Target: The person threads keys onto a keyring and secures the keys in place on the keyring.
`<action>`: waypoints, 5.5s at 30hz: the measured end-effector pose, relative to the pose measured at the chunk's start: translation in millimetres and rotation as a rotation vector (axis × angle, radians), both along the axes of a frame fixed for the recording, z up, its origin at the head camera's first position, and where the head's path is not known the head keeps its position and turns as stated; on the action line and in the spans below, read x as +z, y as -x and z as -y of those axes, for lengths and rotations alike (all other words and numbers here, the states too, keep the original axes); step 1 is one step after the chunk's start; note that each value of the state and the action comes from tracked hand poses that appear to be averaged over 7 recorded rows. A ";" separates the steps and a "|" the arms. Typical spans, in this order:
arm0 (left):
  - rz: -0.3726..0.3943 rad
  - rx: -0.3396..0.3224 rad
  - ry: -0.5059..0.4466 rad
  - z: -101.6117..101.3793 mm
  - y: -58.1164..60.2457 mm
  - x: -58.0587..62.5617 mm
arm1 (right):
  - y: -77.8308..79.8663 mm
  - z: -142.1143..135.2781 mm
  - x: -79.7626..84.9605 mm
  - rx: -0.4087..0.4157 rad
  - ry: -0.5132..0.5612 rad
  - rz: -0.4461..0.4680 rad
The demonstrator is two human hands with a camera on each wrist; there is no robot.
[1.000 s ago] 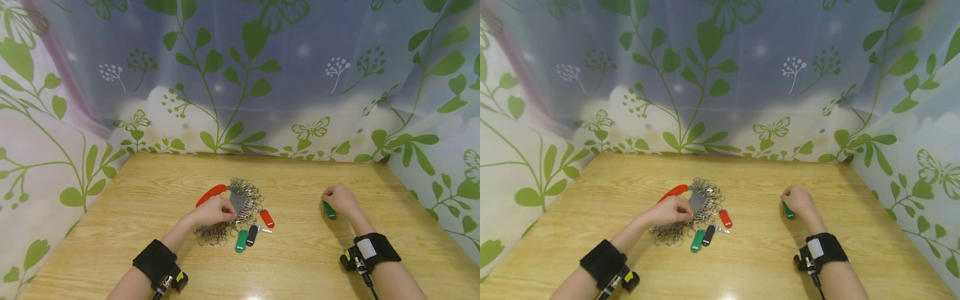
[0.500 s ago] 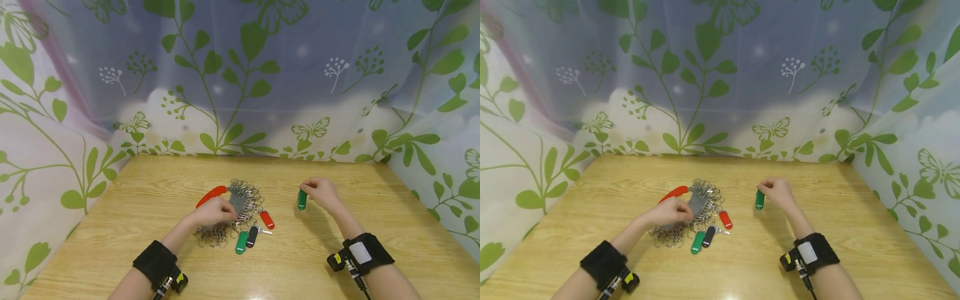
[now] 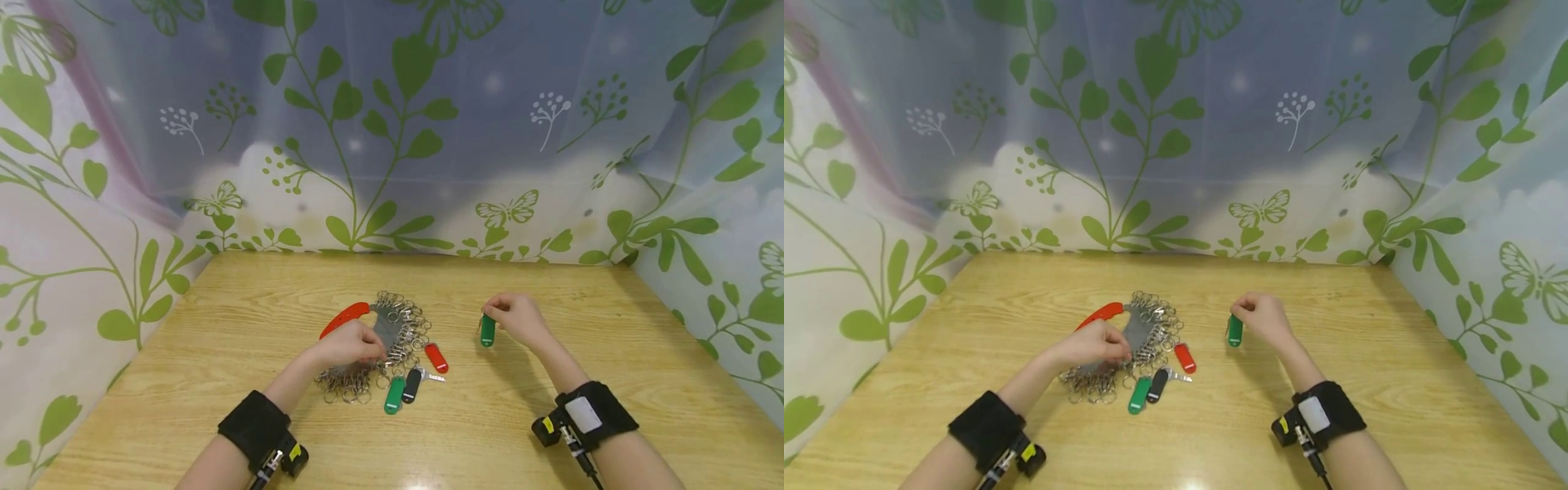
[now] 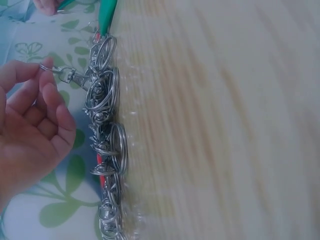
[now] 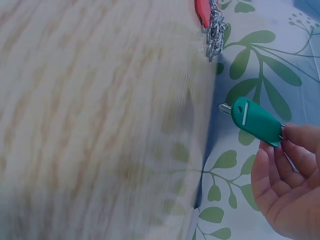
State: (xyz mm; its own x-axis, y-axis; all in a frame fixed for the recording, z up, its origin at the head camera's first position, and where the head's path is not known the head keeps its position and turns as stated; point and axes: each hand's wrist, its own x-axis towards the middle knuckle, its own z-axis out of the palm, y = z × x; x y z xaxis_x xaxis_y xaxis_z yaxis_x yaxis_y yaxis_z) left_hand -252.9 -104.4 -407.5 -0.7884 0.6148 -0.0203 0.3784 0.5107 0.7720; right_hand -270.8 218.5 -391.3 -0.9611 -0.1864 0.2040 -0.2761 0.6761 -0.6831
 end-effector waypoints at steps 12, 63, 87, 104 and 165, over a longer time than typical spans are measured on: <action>-0.107 0.032 0.007 -2.0 -2.1 -0.8 | -6.3 35.5 -5.4 0.192 0.096 0.098; -0.246 0.003 0.042 -8.0 -1.8 -3.0 | -33.5 133.6 -15.1 0.317 0.379 0.366; -0.255 0.011 0.081 -10.1 -5.1 -1.1 | -36.5 138.8 -18.7 0.276 0.519 0.426; -0.247 0.022 0.077 -8.3 -2.9 -8.1 | -33.0 140.7 -22.2 0.229 0.545 0.461; -0.144 0.081 -0.023 -8.4 -2.1 -2.1 | -27.6 133.1 -18.3 0.264 0.143 0.154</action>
State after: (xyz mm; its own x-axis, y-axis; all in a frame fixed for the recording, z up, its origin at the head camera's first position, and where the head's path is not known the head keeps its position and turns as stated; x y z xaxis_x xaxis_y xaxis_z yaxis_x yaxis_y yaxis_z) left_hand -250.8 -96.0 -409.6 -0.8290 0.5484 0.1096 0.4442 0.5266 0.7248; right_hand -243.2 85.4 -409.6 -0.9049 -0.4133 0.1019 -0.3151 0.4895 -0.8131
